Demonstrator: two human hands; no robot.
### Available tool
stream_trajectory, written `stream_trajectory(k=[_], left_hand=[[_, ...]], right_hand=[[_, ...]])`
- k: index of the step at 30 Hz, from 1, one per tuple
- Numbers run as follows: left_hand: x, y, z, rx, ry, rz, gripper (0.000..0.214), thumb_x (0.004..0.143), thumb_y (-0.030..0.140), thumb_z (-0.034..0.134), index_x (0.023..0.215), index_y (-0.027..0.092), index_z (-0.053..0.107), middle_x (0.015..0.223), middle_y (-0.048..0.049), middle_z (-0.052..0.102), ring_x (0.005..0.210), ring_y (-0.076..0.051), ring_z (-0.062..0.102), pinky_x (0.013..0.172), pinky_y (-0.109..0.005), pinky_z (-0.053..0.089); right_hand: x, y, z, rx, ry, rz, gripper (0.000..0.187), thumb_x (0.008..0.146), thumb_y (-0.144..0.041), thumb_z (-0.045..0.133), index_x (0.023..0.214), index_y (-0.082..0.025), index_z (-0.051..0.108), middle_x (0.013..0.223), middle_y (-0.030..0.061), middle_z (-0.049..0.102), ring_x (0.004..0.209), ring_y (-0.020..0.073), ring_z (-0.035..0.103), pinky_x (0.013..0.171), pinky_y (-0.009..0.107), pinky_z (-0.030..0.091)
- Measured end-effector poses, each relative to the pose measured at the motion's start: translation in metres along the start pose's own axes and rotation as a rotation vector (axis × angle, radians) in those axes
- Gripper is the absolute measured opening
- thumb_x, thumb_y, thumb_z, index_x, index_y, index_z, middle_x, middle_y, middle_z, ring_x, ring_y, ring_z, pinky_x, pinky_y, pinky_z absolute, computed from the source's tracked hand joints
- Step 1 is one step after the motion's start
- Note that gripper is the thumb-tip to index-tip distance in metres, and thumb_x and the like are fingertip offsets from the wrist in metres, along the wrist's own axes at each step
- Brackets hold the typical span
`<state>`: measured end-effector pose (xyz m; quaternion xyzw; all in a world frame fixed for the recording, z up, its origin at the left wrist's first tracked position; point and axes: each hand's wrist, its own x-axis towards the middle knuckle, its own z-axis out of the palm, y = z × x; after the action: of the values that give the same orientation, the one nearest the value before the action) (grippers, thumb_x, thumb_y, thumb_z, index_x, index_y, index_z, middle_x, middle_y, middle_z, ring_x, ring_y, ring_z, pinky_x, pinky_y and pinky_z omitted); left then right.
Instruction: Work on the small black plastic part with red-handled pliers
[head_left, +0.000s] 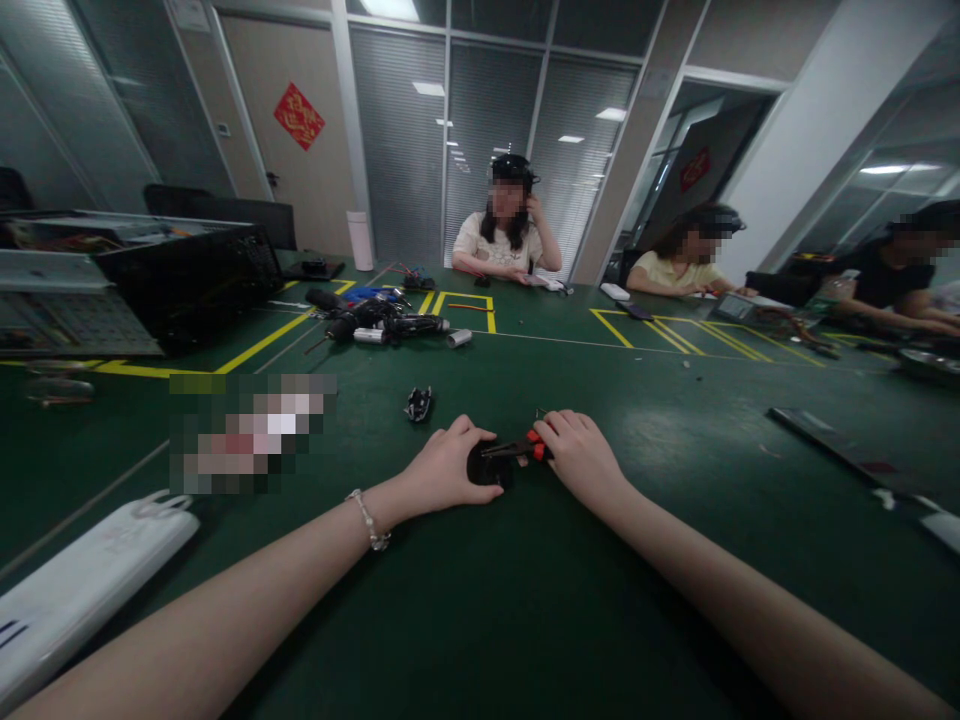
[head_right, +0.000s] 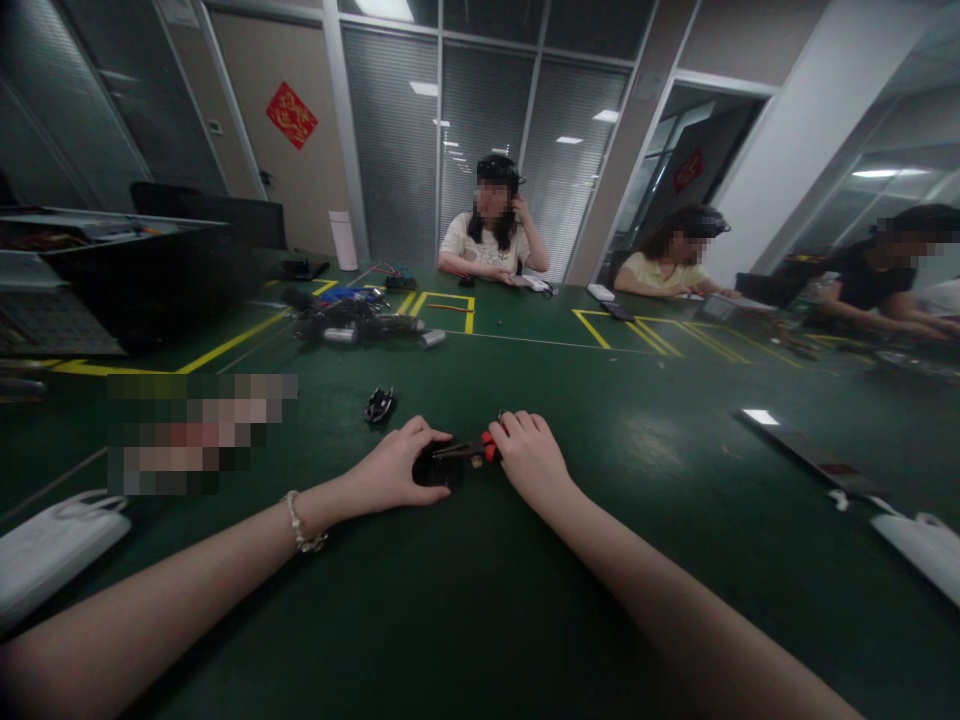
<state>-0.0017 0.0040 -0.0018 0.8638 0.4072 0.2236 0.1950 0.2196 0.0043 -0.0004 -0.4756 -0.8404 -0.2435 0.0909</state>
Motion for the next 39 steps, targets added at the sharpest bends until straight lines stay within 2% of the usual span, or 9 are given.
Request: stream_trajectory(k=[19, 30, 39], left_hand=[[0.0008, -0.0001, 0.0002, 0.008, -0.016, -0.005, 0.063, 0.061, 0.053, 0.062, 0.115, 0.023, 0.046, 0.101, -0.0044, 0.046, 0.086, -0.023, 0.052, 0.078, -0.036, 0.041], [0.0022, -0.0007, -0.0001, 0.027, -0.016, 0.064, 0.060, 0.065, 0.048, 0.061, 0.117, 0.024, 0.043, 0.100, -0.0037, 0.045, 0.087, -0.021, 0.051, 0.080, -0.035, 0.040], [0.0020, -0.0001, 0.0014, 0.046, 0.011, 0.023, 0.063, 0.061, 0.053, 0.062, 0.115, 0.023, 0.046, 0.099, -0.0033, 0.046, 0.084, -0.021, 0.052, 0.078, -0.034, 0.042]], right_hand=[[0.0021, -0.0038, -0.0023, -0.037, -0.017, -0.017, 0.026, 0.071, -0.012, 0.051, 0.096, -0.015, 0.054, 0.097, 0.0096, 0.056, 0.089, 0.0231, 0.048, 0.077, 0.035, 0.035], [0.0031, -0.0028, -0.0007, 0.003, -0.042, 0.001, 0.023, 0.072, -0.011, 0.051, 0.093, -0.017, 0.055, 0.093, 0.0074, 0.058, 0.086, 0.0209, 0.049, 0.073, 0.032, 0.034], [0.0019, -0.0052, -0.0019, -0.050, -0.021, 0.003, 0.022, 0.075, -0.012, 0.046, 0.095, -0.016, 0.055, 0.096, 0.0084, 0.057, 0.088, 0.0218, 0.048, 0.074, 0.033, 0.031]])
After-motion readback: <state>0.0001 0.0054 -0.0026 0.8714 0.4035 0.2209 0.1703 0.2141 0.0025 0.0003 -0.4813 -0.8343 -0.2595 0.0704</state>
